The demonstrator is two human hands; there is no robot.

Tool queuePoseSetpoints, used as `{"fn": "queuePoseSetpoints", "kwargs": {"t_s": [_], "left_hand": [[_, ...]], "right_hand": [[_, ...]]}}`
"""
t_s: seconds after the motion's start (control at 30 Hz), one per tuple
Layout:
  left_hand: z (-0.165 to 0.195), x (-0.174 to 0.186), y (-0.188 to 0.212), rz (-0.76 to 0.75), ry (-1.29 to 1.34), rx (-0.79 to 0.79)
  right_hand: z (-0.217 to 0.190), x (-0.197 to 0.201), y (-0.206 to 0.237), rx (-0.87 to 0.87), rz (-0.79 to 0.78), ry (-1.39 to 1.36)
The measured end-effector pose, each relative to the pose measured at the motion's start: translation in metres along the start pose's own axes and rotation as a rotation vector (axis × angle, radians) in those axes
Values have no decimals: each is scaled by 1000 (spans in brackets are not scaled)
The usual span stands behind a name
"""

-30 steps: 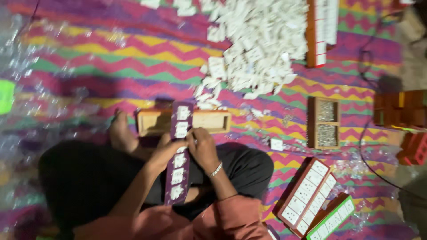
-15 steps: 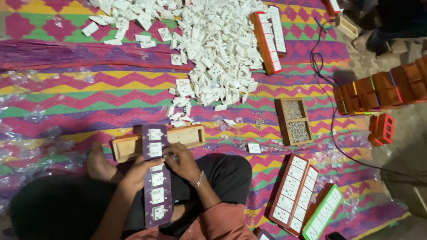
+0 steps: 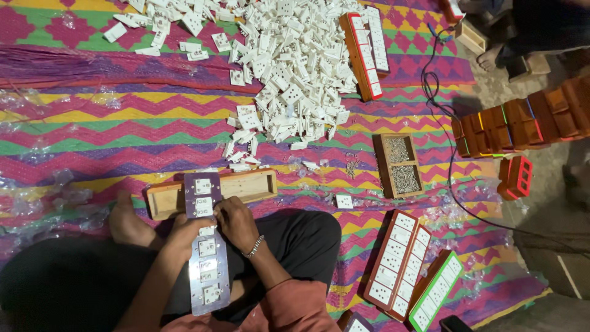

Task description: The person sits cross-legged on a floor mat and assembles white electrical switch and socket components onto a purple mounting strip. They pick parts from piles on the mat and from a wooden box, fitting each component onto the strip one at a time and pressing them into place.

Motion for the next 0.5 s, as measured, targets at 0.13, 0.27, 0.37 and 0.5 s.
{"fn": "queuePoseSetpoints", "kwargs": {"t_s": [0.13, 0.27, 0.37, 0.5], "left_hand": [[-3, 4, -6, 21, -20, 3], [-9, 7, -13, 33, 10, 10], [-9, 9, -16, 34, 44, -16], [-6, 8, -16, -11, 48, -34]], "right_hand": [[-6, 2, -1, 34, -19, 11], [-13, 5, 2, 68, -10, 61], [-19, 5, 5, 98, -67, 93], [-25, 8, 3, 118, -61, 66]]}}
Point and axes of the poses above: each hand's wrist, its own y-axis away from the middle knuckle, its own x-axis out of the back of the hand, z = x × y, the point moved 6 cm from there along -y, towards the middle knuckle, and after that the axes turned 2 degrees about -y, right-handed, at the moved point
